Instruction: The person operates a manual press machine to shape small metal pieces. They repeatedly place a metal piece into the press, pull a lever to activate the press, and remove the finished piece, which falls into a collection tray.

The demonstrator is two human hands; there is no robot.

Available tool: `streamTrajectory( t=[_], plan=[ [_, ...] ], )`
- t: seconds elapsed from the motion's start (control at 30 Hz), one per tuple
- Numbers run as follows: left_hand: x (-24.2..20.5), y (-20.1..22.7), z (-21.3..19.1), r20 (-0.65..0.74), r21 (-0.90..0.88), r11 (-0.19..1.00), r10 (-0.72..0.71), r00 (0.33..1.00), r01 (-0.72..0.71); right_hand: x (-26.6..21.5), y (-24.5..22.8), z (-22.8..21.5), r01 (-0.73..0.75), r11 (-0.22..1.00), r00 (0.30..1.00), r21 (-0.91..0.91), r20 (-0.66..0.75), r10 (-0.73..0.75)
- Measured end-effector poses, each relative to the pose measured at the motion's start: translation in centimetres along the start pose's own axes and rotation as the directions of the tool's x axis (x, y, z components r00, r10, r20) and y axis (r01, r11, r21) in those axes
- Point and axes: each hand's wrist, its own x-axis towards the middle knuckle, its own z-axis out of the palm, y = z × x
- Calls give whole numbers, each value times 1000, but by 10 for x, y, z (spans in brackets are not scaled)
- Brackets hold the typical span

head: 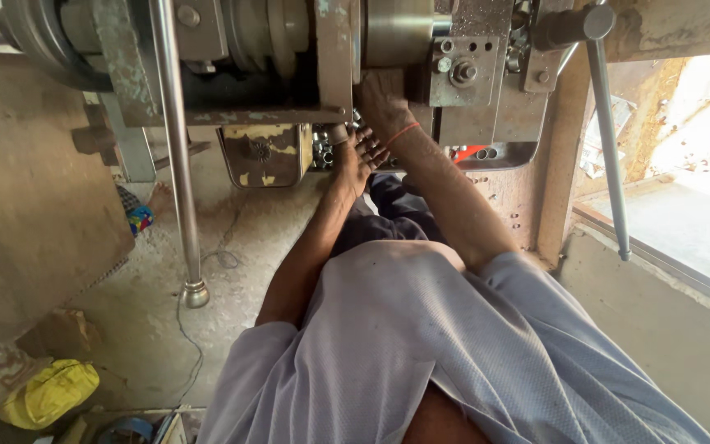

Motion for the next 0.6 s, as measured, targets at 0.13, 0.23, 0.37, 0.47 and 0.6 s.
streamTrajectory(
  t=[0.13, 0.23, 0.37, 0.47, 0.6],
  plan=[
    [13, -1, 2, -2, -103, 994, -18, 1000, 18, 19, 8, 9, 63, 993, 995, -102, -69, -70],
    [20, -1, 3, -26, -138, 990, -14, 1000, 10, 27, 13, 12, 72, 990, 992, -123, -95, -84],
    [30, -1, 1, 5, -206, 978, -33, 999, 33, 19, 15, 18, 71, 991, 989, -116, -121, -85],
    [39, -3, -1, 71, -295, 955, -4, 997, 24, 5, 8, 15, 74, 994, 987, -83, -137, -85],
    [48, -2, -3, 138, -381, 925, 57, 989, -1, -18, -15, 4, -155, 988, 988, 9, -15, 155]
  ],
)
